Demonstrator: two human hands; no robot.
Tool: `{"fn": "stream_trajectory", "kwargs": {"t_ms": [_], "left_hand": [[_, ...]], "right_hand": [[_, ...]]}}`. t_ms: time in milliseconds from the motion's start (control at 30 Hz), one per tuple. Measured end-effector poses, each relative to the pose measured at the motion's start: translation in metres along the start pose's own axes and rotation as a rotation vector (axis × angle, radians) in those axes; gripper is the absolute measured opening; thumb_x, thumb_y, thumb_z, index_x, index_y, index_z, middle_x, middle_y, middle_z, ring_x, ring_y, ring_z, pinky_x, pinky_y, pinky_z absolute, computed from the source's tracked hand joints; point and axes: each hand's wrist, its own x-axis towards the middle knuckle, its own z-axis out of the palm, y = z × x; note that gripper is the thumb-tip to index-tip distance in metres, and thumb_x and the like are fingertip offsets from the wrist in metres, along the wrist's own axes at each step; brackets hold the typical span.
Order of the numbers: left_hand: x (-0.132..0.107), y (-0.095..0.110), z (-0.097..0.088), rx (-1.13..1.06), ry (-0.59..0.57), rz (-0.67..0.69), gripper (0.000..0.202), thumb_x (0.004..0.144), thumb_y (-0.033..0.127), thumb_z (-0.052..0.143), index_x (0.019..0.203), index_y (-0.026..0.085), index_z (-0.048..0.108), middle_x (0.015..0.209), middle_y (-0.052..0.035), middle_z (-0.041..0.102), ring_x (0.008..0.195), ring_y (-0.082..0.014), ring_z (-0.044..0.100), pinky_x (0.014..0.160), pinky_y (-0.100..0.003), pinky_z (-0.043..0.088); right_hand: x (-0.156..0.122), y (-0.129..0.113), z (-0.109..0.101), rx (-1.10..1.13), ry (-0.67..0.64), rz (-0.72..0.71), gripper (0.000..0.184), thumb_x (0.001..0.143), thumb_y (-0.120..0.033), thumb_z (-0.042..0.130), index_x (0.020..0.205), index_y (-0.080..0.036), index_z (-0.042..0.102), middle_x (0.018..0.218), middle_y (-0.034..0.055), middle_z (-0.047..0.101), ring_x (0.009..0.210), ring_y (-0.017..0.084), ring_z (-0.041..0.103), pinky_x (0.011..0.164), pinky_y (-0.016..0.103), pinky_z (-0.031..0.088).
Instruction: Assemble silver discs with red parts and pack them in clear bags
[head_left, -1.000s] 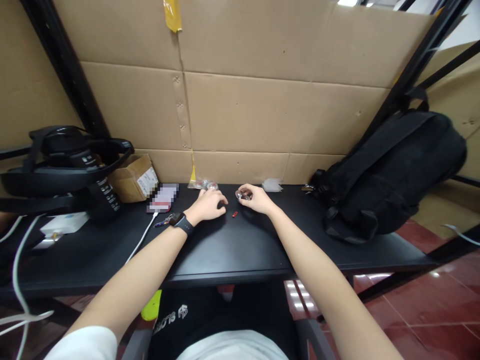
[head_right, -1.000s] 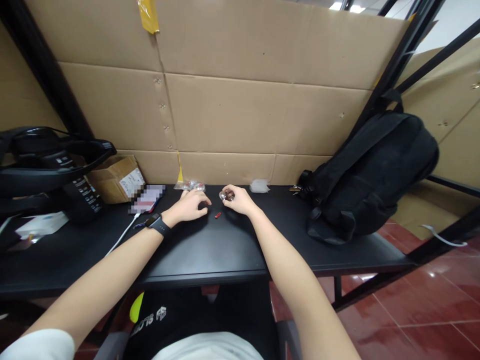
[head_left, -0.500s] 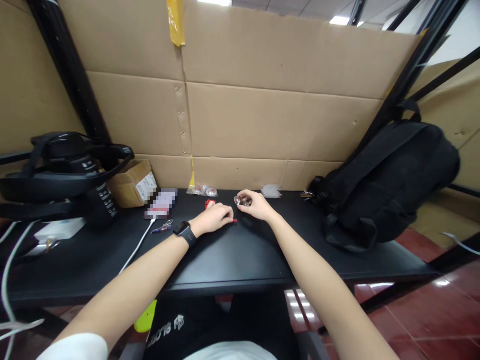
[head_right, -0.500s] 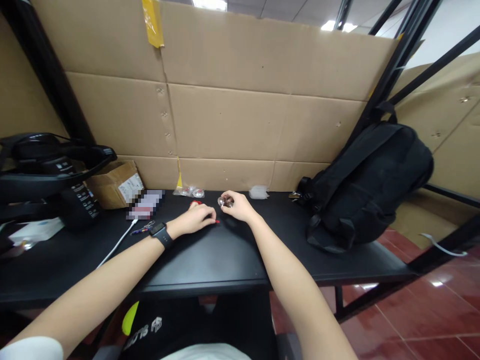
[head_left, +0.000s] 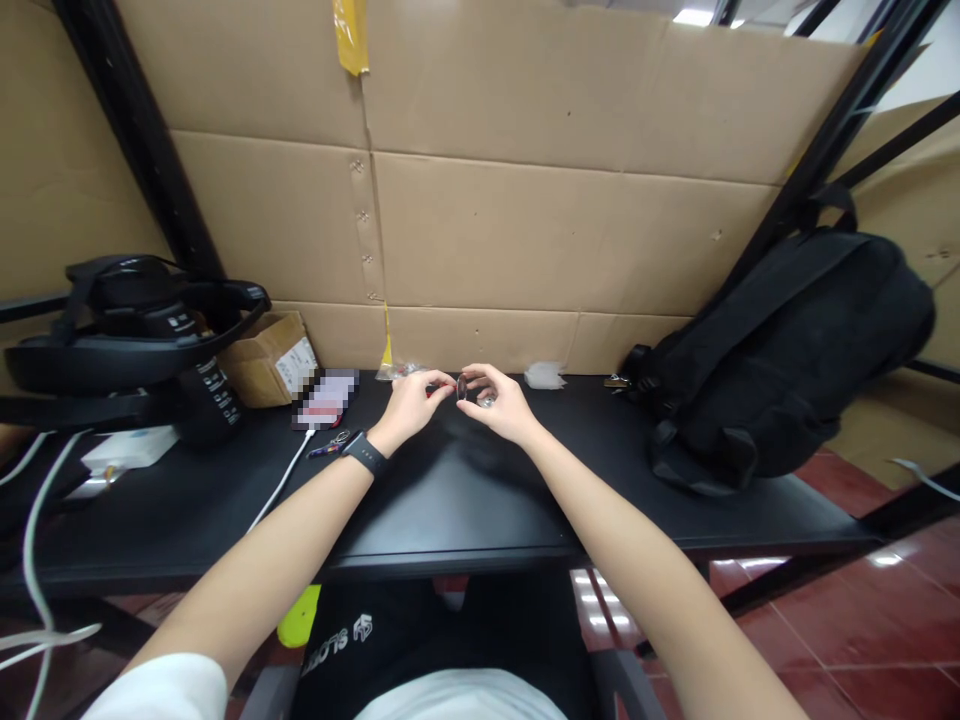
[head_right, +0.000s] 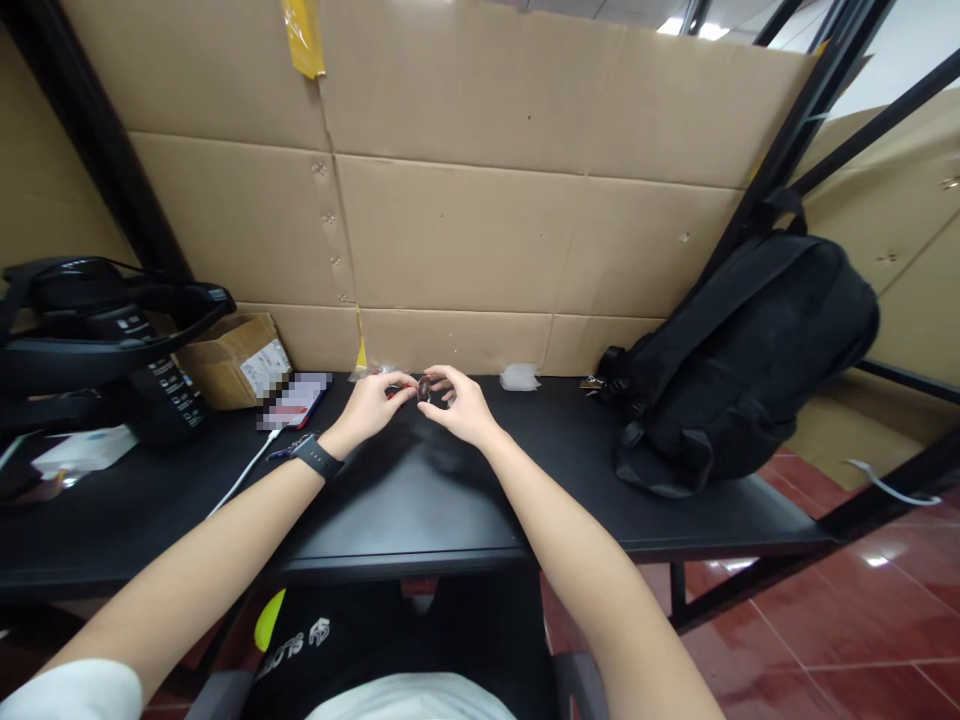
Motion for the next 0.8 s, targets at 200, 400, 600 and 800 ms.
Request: {"fn": "stream_trajectory", "kwargs": {"t_ms": [200, 400, 600, 800], "left_hand": [[0.002, -0.006, 0.008, -0.056, -0.01, 0.017, 0.022, 0.1, 0.034, 0.054, 0.099, 0.022, 0.072, 0.107, -0.005, 0.077, 0.103, -0.0221, 0.07, 0.098, -0.036, 0.051], [0.002, -0.01, 0.019, -0.109, -0.013, 0.057, 0.018, 0.1, 0.026, 0.051, 0.1, 0.022, 0.069, 0.125, -0.0084, 0.066, 0.123, -0.0214, 0.06, 0.11, -0.038, 0.045], [-0.002, -0.001, 0.016, -0.054, 0.041, 0.051, 0.013, 0.098, 0.022, 0.054, 0.098, 0.021, 0.067, 0.125, -0.0091, 0.062, 0.126, -0.0229, 0.058, 0.109, -0.041, 0.043], [-0.01, 0.017, 0.008, 0.186, 0.132, 0.044, 0.014, 0.098, 0.031, 0.06, 0.097, 0.023, 0.071, 0.131, -0.0091, 0.061, 0.126, -0.0284, 0.055, 0.106, -0.046, 0.035]], "right_hand": [[-0.001, -0.01, 0.003, -0.026, 0.061, -0.015, 0.044, 0.079, -0.038, 0.078, 0.118, -0.024, 0.063, 0.117, 0.0087, 0.074, 0.104, 0.023, 0.073, 0.079, 0.032, 0.055], [-0.002, -0.015, 0.002, -0.07, 0.028, -0.065, 0.042, 0.08, -0.038, 0.079, 0.117, -0.025, 0.064, 0.119, 0.008, 0.074, 0.106, 0.024, 0.074, 0.079, 0.032, 0.054], [-0.002, -0.011, 0.001, -0.061, 0.035, -0.03, 0.041, 0.08, -0.045, 0.082, 0.111, -0.025, 0.066, 0.116, 0.0065, 0.076, 0.104, 0.023, 0.074, 0.079, 0.031, 0.054], [0.001, -0.002, 0.001, -0.052, -0.049, 0.07, 0.036, 0.103, -0.05, 0.048, 0.095, -0.022, 0.069, 0.108, 0.0064, 0.075, 0.101, 0.021, 0.07, 0.083, 0.031, 0.054]]}}
